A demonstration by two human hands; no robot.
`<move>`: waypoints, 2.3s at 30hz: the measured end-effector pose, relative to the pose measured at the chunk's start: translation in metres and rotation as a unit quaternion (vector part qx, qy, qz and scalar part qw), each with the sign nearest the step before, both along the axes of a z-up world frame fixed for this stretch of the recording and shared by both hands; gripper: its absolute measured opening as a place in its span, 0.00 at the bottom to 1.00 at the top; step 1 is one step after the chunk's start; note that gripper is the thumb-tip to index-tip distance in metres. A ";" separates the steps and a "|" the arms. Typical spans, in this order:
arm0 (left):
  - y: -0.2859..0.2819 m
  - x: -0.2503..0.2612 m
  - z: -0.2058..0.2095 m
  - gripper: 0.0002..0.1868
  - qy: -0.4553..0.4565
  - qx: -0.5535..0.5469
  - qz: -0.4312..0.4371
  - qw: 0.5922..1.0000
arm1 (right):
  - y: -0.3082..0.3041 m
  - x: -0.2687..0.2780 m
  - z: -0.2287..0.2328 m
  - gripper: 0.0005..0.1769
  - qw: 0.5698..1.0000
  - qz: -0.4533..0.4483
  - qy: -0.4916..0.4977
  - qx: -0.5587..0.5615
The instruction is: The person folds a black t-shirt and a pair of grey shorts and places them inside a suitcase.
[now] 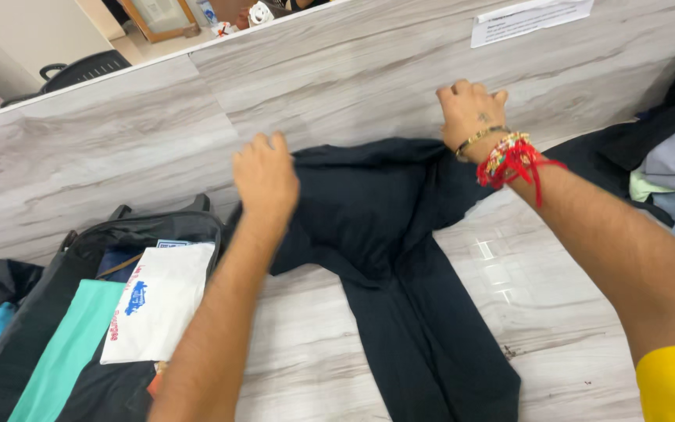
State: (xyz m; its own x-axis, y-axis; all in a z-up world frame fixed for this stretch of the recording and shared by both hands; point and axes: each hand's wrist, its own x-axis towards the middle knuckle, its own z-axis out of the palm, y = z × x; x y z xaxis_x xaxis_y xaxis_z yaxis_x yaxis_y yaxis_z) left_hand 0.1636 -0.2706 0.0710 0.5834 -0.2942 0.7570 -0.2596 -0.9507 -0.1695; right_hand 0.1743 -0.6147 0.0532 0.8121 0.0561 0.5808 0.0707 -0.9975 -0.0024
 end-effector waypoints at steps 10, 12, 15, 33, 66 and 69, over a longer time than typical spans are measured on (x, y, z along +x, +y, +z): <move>-0.070 -0.177 -0.175 0.31 0.308 -0.106 -0.165 0.931 | 0.072 -0.180 -0.158 0.41 0.950 0.191 0.226 0.096; -0.057 -0.183 -0.185 0.33 0.291 -0.088 -0.138 0.943 | 0.073 -0.203 -0.167 0.36 0.972 0.174 0.148 0.050; -0.030 -0.181 -0.187 0.37 0.346 -0.079 -0.071 0.932 | 0.051 -0.214 -0.175 0.16 0.958 0.022 0.276 0.077; -0.001 -0.250 -0.153 0.19 0.329 -0.182 -0.177 0.909 | 0.016 -0.308 -0.137 0.25 0.953 0.021 0.088 0.291; -0.019 -0.008 -0.218 0.49 0.361 -0.093 0.106 0.922 | 0.043 -0.018 -0.178 0.43 0.942 -0.064 0.328 0.041; -0.021 0.018 -0.216 0.49 0.356 -0.099 0.103 0.924 | 0.041 0.011 -0.175 0.43 0.945 -0.055 0.321 0.024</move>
